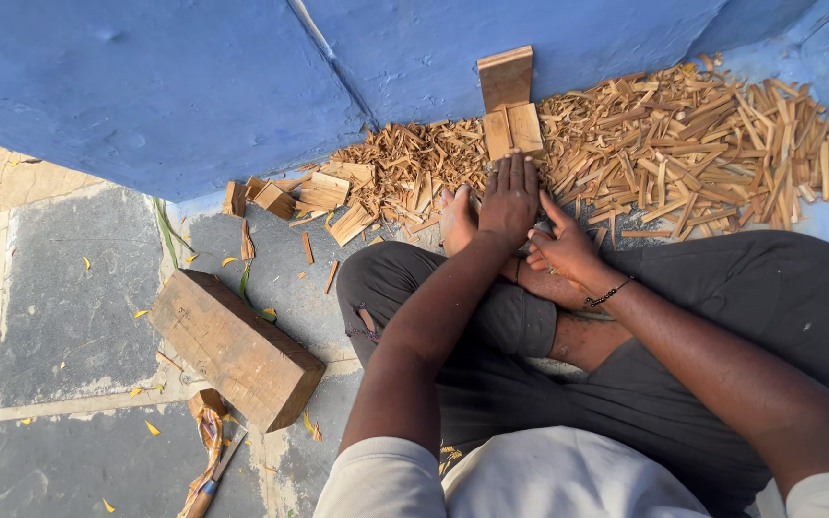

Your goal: The person sits cross-legged on a tiled floor and carves a small rectangular block of wood using a chisel and a wooden mallet. They repeatedly strike the chisel to shape the wood, generating a pile of wood shavings around the work area.

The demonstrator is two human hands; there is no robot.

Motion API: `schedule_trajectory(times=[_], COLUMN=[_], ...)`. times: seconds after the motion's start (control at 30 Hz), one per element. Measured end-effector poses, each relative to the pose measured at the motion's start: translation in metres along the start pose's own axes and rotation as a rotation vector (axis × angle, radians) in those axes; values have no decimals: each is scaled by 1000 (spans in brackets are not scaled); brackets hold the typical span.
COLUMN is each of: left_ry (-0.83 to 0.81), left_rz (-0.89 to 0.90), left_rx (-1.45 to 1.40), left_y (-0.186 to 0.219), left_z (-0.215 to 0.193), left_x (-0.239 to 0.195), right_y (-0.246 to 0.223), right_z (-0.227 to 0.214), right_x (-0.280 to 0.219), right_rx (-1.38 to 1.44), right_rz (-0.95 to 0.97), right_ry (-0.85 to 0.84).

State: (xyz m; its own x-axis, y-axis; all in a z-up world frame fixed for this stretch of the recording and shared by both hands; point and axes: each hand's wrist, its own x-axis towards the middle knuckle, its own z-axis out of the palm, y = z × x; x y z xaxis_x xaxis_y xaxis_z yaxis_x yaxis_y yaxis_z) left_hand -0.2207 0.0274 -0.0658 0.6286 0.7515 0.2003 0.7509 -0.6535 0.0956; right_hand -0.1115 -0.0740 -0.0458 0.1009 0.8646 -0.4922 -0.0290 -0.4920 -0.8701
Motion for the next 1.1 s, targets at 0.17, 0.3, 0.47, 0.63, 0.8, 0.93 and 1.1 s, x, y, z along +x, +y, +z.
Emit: schedule_trajectory(times=[0.17,0.3,0.47,0.63,0.8,0.93,1.1], left_ry=[-132,-166,-135,-215,-250,-237,-252], left_rz=[-49,-85,0,29,-6,-5,-26], left_rx=[123,56,122,48,-33,-53,-41], left_y=[2,1,3,7,6,3,2], left_z=[-6,-6,-7,-28,-34,-29,-32], left_x=[5,9,12,11,13,14,18], right_y=[-6,-3,5,12,8,4,2], right_z=[-2,-5,-8,-11,-9,-9,-8], right_x=[2,5,16,18,20,20,22], right_rx=[68,75,150,139,161,136,138], right_rz=[-25,-27,38,-19,-30,-30,2], right_ry=[-5,-29,10,12,1,-2,18])
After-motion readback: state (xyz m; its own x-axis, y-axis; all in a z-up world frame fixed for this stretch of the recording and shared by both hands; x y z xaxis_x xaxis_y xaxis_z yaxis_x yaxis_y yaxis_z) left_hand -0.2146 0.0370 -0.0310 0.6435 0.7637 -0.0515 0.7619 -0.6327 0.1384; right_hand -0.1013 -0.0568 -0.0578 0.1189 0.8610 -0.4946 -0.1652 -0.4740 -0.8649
